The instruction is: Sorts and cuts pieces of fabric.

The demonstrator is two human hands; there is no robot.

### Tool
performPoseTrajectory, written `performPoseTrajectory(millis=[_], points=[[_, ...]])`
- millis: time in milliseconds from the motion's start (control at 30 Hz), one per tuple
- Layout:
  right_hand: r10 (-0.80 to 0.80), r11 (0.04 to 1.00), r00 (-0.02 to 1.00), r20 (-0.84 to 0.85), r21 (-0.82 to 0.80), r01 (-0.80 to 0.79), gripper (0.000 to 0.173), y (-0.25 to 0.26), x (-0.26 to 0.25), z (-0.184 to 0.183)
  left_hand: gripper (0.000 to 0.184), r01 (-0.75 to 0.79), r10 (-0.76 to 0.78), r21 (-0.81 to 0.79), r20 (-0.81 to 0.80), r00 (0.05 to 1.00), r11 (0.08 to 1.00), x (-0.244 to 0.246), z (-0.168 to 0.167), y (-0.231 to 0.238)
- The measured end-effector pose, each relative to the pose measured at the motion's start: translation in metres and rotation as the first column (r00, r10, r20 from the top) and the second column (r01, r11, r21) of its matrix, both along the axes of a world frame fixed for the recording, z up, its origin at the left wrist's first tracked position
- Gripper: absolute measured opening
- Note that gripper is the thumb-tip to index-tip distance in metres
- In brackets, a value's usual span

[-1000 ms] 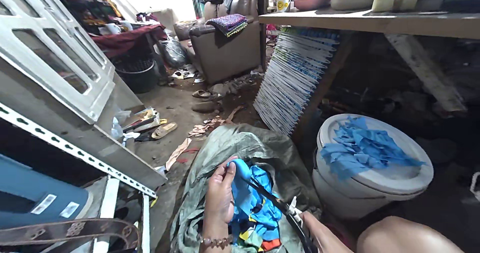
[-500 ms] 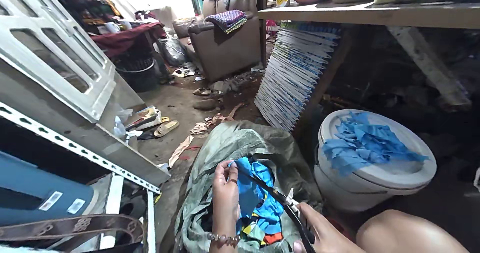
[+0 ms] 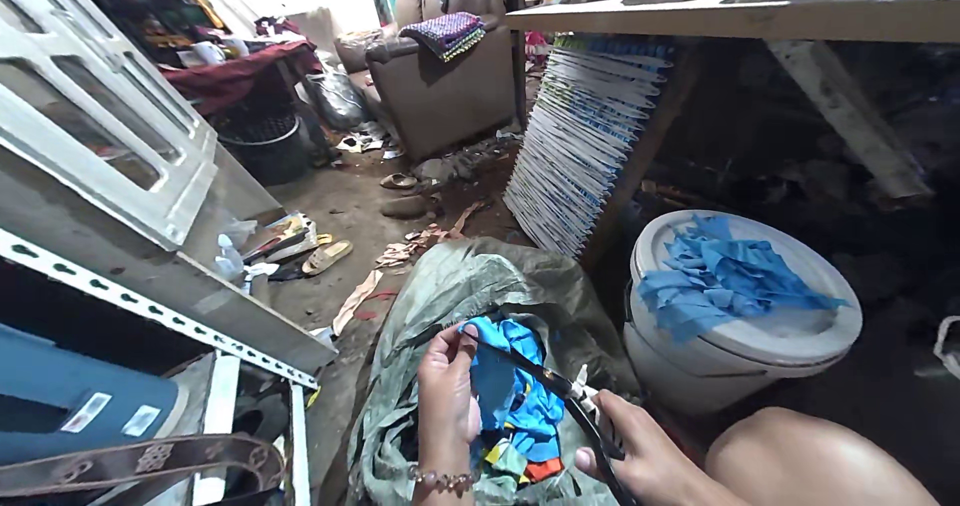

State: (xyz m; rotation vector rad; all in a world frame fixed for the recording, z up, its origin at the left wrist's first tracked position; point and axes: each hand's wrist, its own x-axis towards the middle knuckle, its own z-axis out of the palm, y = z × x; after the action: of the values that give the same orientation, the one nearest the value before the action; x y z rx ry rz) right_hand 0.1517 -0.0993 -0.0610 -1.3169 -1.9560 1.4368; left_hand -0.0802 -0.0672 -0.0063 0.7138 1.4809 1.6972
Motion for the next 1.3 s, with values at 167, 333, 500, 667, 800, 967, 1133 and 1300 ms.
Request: performPoseTrajectory(millis=[167,333,500,667,800,967,1133,1300], points=[[0.000,1.000,0.999,0.040,0.003,0.000,0.064,0.000,0.003,0.001,0.009,0.031,-0.029,-0.026,0.066,0.997,0.999,-0.005,0.000,-0.001],[-0.009,1.000,1.000,0.026,0.023,0.008,0.049,0.000,0.004,-0.001,0.009,0.029,-0.027,-0.022,0.113,0.993,0.999,-0.005,0.000,-0.001],[0.000,0.995,0.999,0.033,0.100,-0.004,0.066,0.002,0.006,0.003,0.009,0.050,-0.043,-0.038,0.165,0.985,0.998,-0.001,0.001,-0.002],[0.000,0.995,0.998,0.068,0.104,-0.007,0.079,0.004,0.000,0.009,0.010,0.048,-0.029,-0.104,0.172,0.985,0.993,0.003,0.000,-0.001],[-0.006,0.999,0.993,0.119,0.051,0.000,0.070,0.006,-0.006,0.014,0.010,0.040,-0.019,-0.119,0.176,0.984,0.992,0.003,-0.002,-0.001],[-0.024,0.998,0.991,0.131,0.053,0.017,0.052,0.004,-0.006,0.010,0.010,0.050,-0.032,-0.100,0.175,0.984,0.994,0.000,-0.003,-0.002],[0.016,0.996,0.992,0.123,0.081,-0.027,0.072,0.006,-0.006,0.014,0.011,0.078,-0.056,-0.132,0.158,0.986,0.988,-0.002,-0.001,-0.002],[0.031,1.000,0.984,0.177,-0.006,-0.030,0.074,0.015,-0.018,0.024,0.010,0.109,-0.081,-0.157,0.173,0.982,0.982,-0.003,-0.004,-0.002]])
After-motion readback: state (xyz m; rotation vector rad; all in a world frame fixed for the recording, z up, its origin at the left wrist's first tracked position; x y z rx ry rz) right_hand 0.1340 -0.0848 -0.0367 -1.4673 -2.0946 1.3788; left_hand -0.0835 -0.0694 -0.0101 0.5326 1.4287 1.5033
